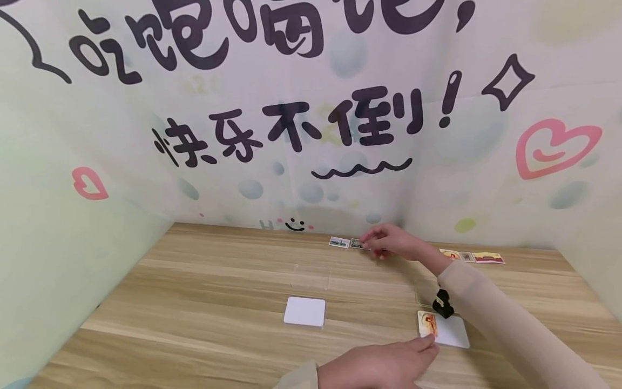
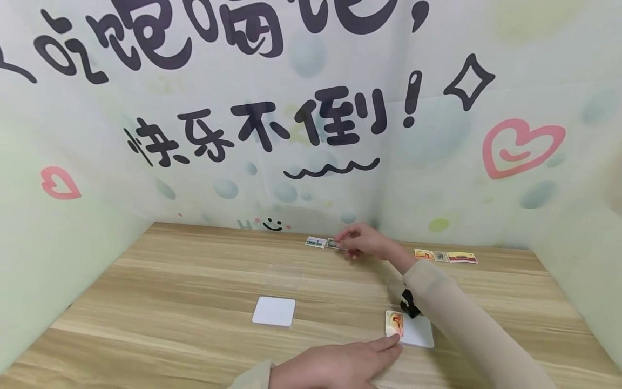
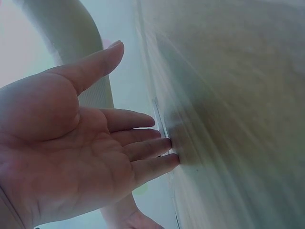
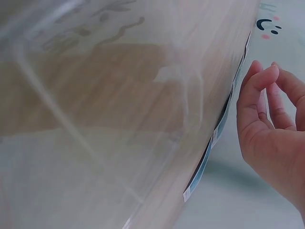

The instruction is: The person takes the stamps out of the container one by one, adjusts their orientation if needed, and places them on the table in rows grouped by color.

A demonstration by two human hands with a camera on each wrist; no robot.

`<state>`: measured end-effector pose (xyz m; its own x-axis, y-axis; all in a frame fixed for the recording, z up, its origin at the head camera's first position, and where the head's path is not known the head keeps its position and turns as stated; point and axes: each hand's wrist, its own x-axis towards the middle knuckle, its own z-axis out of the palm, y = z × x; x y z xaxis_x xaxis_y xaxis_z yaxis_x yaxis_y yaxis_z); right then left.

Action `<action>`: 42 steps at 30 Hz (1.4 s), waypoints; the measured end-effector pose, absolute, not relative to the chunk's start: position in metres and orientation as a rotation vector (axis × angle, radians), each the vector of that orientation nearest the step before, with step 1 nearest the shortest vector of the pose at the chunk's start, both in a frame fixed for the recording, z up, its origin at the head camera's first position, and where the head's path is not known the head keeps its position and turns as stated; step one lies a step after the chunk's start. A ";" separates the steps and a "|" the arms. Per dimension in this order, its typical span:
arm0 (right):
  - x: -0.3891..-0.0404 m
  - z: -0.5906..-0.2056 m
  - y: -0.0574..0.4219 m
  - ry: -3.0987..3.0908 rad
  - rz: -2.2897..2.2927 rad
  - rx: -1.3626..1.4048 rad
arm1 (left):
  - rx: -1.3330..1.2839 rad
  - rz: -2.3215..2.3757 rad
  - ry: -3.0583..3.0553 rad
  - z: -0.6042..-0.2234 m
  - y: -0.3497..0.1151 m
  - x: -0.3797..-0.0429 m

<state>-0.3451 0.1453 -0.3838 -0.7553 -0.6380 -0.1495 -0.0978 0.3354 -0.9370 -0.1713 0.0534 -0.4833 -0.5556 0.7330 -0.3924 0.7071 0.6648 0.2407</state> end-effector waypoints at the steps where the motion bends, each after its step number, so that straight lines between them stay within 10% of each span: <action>1: -0.345 -0.384 0.146 2.105 -1.423 -0.644 | 1.119 0.085 2.410 -0.484 0.053 -0.172; 22: -0.342 -0.389 0.158 2.082 -1.470 -0.590 | 1.126 0.073 2.455 -0.382 0.034 -0.129; 33: -0.332 -0.385 0.169 2.133 -1.449 -0.556 | 1.133 0.089 2.481 -0.387 0.035 -0.129; 42: -0.323 -0.379 0.180 2.162 -1.448 -0.551 | 1.127 0.135 2.462 -0.461 0.050 -0.159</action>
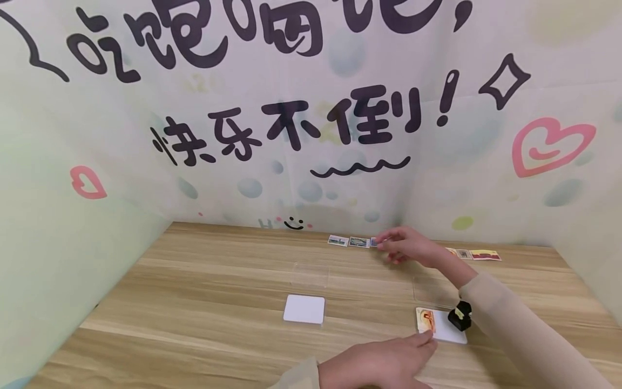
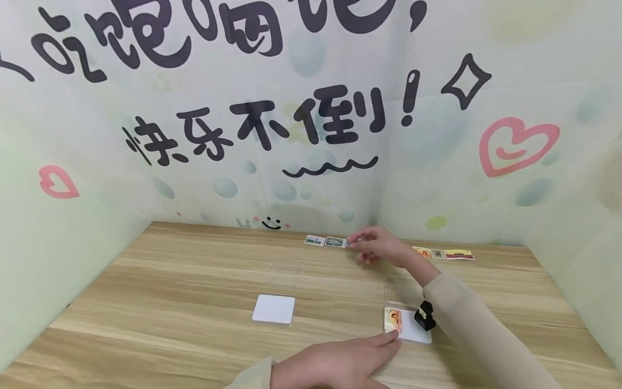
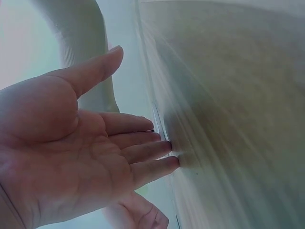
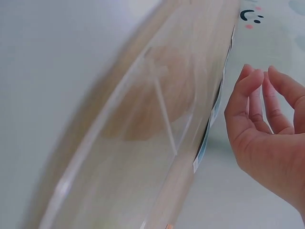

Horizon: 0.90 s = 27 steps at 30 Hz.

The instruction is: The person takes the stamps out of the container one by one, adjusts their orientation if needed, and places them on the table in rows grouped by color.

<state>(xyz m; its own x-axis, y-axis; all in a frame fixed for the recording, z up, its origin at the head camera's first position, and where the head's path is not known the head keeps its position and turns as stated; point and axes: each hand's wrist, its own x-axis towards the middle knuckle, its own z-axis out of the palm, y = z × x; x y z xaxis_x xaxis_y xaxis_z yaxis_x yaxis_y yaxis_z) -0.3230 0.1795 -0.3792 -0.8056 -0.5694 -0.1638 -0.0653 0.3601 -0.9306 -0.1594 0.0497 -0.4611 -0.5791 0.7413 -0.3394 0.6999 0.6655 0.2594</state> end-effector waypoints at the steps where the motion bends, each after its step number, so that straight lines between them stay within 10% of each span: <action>1: -0.322 -0.379 0.181 2.163 -1.451 -0.546 | 1.127 0.128 2.468 -0.464 0.051 -0.161; 12: -0.313 -0.378 0.194 2.191 -1.443 -0.498 | 1.137 0.216 2.530 -0.390 0.038 -0.133; 27: -0.302 -0.373 0.197 2.209 -1.457 -0.489 | 1.034 0.526 2.617 -0.383 0.035 -0.141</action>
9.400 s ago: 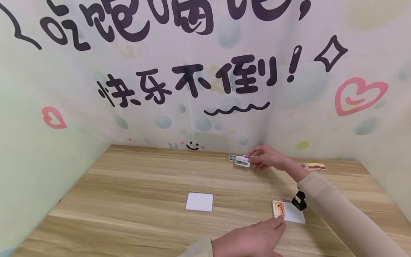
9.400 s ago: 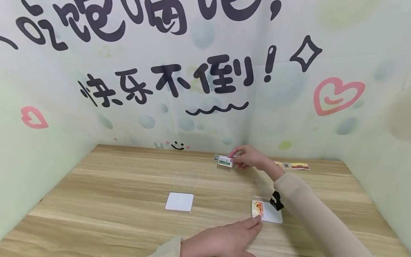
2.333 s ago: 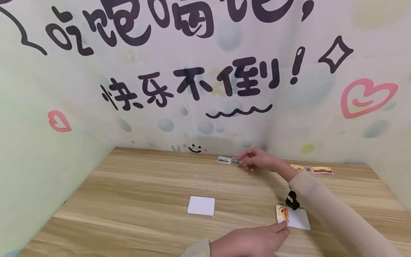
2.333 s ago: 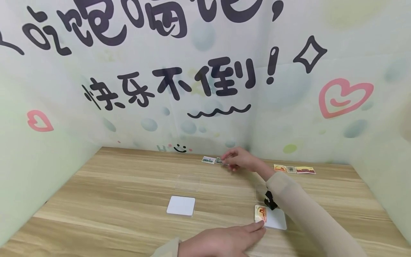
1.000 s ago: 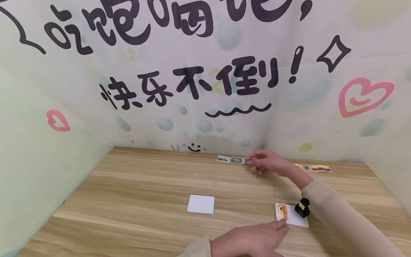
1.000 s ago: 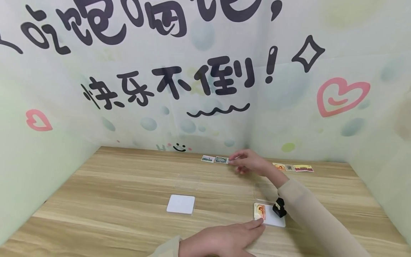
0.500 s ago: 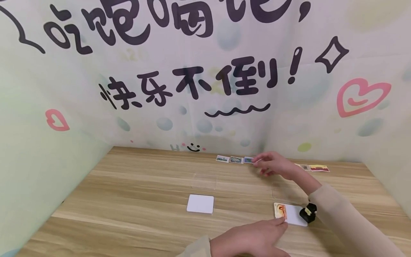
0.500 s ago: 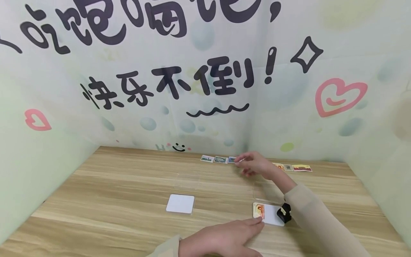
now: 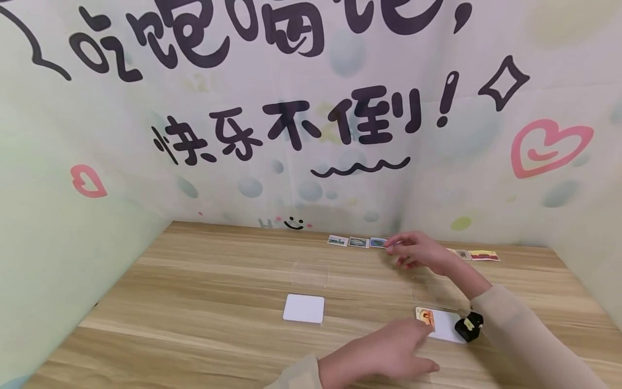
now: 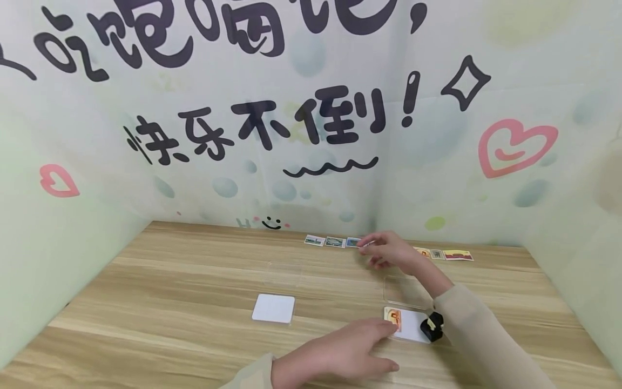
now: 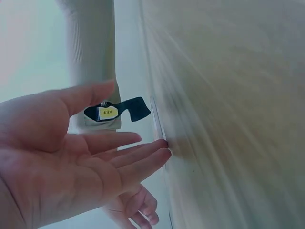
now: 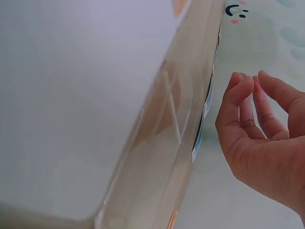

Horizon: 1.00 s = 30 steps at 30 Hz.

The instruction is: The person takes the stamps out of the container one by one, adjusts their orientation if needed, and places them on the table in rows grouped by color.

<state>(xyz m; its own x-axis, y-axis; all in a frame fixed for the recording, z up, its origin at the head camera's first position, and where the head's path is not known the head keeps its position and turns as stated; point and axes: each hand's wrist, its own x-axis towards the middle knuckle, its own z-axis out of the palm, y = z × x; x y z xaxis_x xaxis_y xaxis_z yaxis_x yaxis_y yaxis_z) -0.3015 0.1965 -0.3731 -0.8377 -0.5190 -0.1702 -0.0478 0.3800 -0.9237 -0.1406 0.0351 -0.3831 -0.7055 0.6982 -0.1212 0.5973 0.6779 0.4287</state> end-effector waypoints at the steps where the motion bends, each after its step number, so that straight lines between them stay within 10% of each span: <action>1: -0.301 -0.373 0.197 2.210 -1.461 -0.485 | 0.998 0.582 2.616 -0.382 0.035 -0.141; 30: -0.282 -0.361 0.217 2.253 -1.411 -0.480 | 0.405 1.045 2.649 -0.381 0.044 -0.169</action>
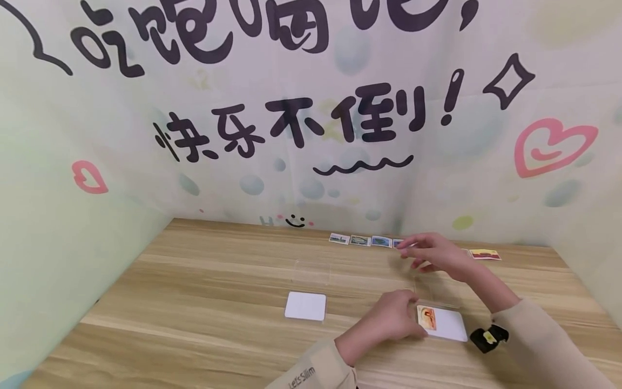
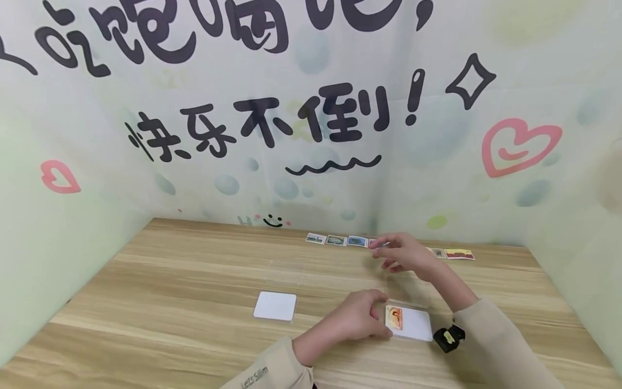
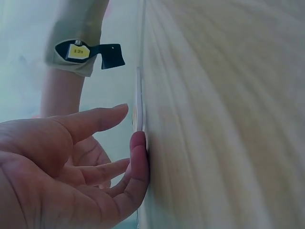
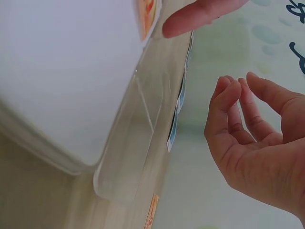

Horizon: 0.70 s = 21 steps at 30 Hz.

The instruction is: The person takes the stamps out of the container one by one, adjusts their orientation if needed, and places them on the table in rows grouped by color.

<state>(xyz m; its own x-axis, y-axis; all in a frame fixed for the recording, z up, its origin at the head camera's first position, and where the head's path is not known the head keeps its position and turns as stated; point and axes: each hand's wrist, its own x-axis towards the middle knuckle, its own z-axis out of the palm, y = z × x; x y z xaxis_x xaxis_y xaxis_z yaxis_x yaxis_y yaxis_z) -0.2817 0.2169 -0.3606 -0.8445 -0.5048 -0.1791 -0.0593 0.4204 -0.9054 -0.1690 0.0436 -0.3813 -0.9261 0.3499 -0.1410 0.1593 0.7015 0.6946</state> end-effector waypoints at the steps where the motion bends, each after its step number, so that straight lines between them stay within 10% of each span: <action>1: -0.281 -0.360 0.218 2.253 -1.409 -0.477 | 0.392 1.046 2.651 -0.382 0.044 -0.169; 21: -0.258 -0.355 0.239 2.295 -1.376 -0.409 | 0.346 0.915 2.743 -0.382 0.052 -0.167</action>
<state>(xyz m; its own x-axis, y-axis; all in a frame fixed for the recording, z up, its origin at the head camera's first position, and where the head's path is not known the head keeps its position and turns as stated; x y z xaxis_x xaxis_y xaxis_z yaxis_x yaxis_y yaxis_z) -0.2578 0.2387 -0.3554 -0.8636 -0.4581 -0.2105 -0.0301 0.4636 -0.8855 -0.1667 0.0521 -0.3823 -0.9460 0.2921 -0.1403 0.1495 0.7774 0.6110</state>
